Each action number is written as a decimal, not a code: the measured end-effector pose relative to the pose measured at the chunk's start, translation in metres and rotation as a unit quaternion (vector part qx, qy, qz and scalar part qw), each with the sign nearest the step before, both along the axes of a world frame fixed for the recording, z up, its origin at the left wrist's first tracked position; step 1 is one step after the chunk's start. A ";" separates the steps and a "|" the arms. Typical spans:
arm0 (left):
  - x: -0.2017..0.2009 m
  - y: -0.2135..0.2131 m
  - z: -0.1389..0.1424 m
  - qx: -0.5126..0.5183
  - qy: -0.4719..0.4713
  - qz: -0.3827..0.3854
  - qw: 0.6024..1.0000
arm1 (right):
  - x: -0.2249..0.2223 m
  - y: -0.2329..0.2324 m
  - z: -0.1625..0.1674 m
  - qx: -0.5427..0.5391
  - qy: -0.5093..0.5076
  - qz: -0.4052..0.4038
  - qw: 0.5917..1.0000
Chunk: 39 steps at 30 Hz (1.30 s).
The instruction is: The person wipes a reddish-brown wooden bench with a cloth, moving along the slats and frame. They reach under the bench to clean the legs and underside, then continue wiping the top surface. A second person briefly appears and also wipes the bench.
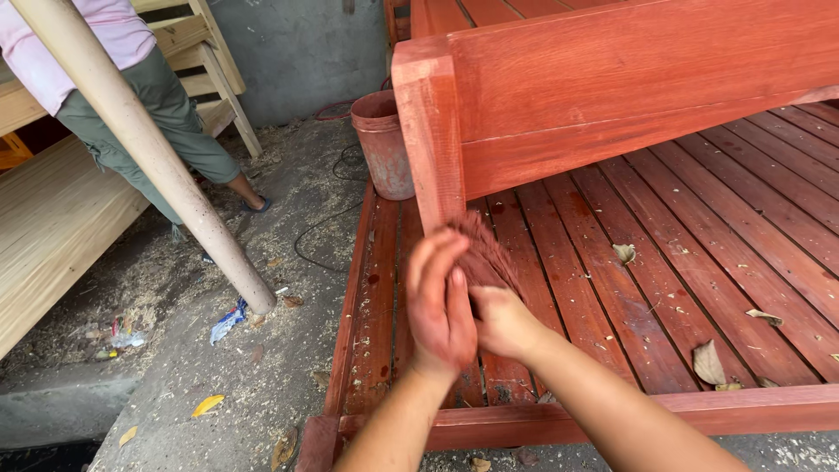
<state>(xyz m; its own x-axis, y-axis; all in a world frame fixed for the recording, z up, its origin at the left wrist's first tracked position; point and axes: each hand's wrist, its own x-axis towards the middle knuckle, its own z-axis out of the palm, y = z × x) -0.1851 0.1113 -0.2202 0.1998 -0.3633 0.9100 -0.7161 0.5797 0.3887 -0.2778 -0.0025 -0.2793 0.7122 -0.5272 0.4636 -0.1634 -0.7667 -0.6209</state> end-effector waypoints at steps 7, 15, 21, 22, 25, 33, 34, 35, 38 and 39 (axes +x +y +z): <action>-0.009 0.005 -0.091 -0.034 -0.182 0.121 0.975 | -0.031 0.004 0.043 0.052 -0.020 0.054 0.997; 0.021 -0.035 -0.062 0.096 -0.018 0.112 0.989 | -0.033 0.025 0.116 0.326 -0.084 0.041 0.941; 0.044 -0.045 -0.042 0.000 -0.004 0.162 0.987 | -0.031 0.006 0.077 0.064 -0.140 -0.050 0.987; 0.041 -0.047 -0.049 0.012 -0.051 0.186 0.981 | -0.026 0.003 0.066 0.051 -0.158 -0.032 0.986; 0.036 -0.051 -0.081 0.018 -0.175 0.255 0.951 | -0.020 0.002 0.036 -0.030 -0.156 -0.042 0.986; 0.058 -0.082 -0.023 -0.020 -0.208 0.249 0.946 | -0.020 0.007 0.040 -0.130 -0.182 -0.025 0.974; 0.061 -0.084 0.003 -0.028 -0.211 0.248 0.945 | -0.016 0.003 0.056 -0.145 -0.185 -0.004 0.972; 0.061 -0.087 0.029 -0.052 -0.203 0.247 0.946 | -0.010 -0.001 0.075 -0.156 -0.206 0.015 0.966; 0.062 -0.087 0.097 -0.102 -0.206 0.256 0.939 | 0.001 -0.012 0.136 -0.141 -0.268 0.071 0.950; 0.060 -0.084 0.111 -0.106 -0.196 0.240 0.945 | 0.006 -0.012 0.151 -0.102 -0.297 0.108 0.943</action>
